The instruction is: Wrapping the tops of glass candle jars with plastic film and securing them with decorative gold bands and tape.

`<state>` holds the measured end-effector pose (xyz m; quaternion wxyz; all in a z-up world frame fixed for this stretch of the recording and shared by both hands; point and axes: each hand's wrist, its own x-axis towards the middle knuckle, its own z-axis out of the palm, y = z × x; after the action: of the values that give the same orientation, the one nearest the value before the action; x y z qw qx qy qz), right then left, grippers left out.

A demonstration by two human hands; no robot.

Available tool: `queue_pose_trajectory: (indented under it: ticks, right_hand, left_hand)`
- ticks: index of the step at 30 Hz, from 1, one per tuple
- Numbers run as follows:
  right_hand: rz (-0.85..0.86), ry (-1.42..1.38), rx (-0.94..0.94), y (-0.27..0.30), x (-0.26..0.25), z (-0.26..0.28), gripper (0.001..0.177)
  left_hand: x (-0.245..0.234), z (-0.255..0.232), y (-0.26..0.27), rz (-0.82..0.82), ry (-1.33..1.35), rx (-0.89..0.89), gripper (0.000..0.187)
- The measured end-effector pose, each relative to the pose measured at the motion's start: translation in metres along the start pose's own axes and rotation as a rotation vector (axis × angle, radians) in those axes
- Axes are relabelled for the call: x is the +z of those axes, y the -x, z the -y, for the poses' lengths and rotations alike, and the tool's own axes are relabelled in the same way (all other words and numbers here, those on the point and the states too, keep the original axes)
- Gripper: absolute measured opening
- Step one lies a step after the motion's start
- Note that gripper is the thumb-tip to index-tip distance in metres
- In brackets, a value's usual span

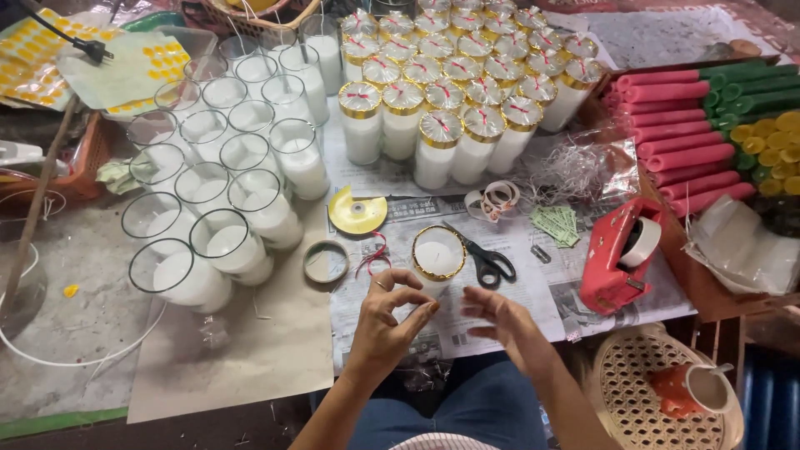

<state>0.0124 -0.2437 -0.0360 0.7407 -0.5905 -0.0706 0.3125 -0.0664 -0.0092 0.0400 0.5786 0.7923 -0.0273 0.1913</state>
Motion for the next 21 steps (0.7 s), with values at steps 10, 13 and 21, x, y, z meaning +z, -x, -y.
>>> queue_pose_trajectory:
  ticks: [10,13,21]
  right_hand:
    - [-0.176,0.136,-0.340,-0.008,0.038,0.002,0.005]
    - [-0.346,0.488,-0.458,-0.017,0.043,0.010,0.004]
    - [-0.414,0.452,-0.681,-0.028,0.053,0.012,0.006]
  left_hand:
    - [0.010,0.028,0.003,-0.105,0.033,-0.080,0.007]
    - [0.018,0.043,0.000,-0.175,0.078,-0.134,0.009]
    - [0.030,0.067,-0.004,-0.348,0.076,-0.139,0.009]
